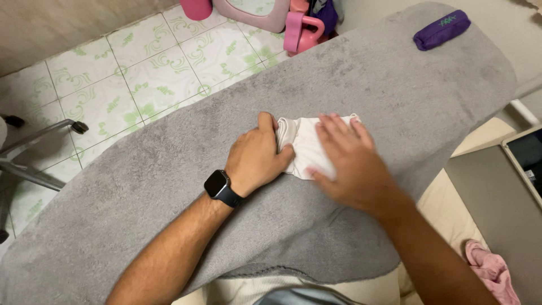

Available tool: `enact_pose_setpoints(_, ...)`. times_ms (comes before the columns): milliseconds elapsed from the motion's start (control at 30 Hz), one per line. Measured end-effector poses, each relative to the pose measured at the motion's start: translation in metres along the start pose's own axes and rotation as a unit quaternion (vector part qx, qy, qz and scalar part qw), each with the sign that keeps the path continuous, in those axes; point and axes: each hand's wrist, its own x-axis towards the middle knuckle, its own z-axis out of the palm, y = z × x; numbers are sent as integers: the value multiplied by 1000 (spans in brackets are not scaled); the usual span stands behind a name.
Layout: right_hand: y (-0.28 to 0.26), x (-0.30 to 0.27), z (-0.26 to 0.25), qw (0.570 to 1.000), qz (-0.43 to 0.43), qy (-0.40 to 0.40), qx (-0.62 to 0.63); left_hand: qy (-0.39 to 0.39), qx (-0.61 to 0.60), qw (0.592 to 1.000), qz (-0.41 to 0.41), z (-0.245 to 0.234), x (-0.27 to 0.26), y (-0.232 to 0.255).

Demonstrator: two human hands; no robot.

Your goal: The person folds white and pink underwear on a padded surface by hand, smoothing the fabric and tucking parts together.

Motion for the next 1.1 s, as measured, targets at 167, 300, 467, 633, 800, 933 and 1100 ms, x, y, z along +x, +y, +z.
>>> enact_pose_setpoints(167, -21, 9, 17, 985, 13, -132, -107, -21, -26, 999, 21, -1, -7, 1)
enact_pose_setpoints(300, -24, 12, 14, 988, 12, -123, -98, 36, -53, 993, 101, 8, -17, 0)
enact_pose_setpoints(467, -25, 11, 7, 979, 52, -169, -103, 49, -13, 989, 139, 18, -16, 4)
enact_pose_setpoints(633, -14, -32, 3, 968, 189, 142, 86, 62, 8, 983, 171, 17, -17, 7)
enact_pose_setpoints(800, -1, -57, 19, 960, 250, 123, -17, 92, 29, 971, 217, 27, -11, 13)
enact_pose_setpoints(933, 3, -60, 25, 962, 240, 127, -24, 75, 65, 965, 242, 36, -9, 19)
enact_pose_setpoints(1100, 4, -57, 22, 954, 268, 133, 22, 97, 52, 943, 315, 38, -15, 8)
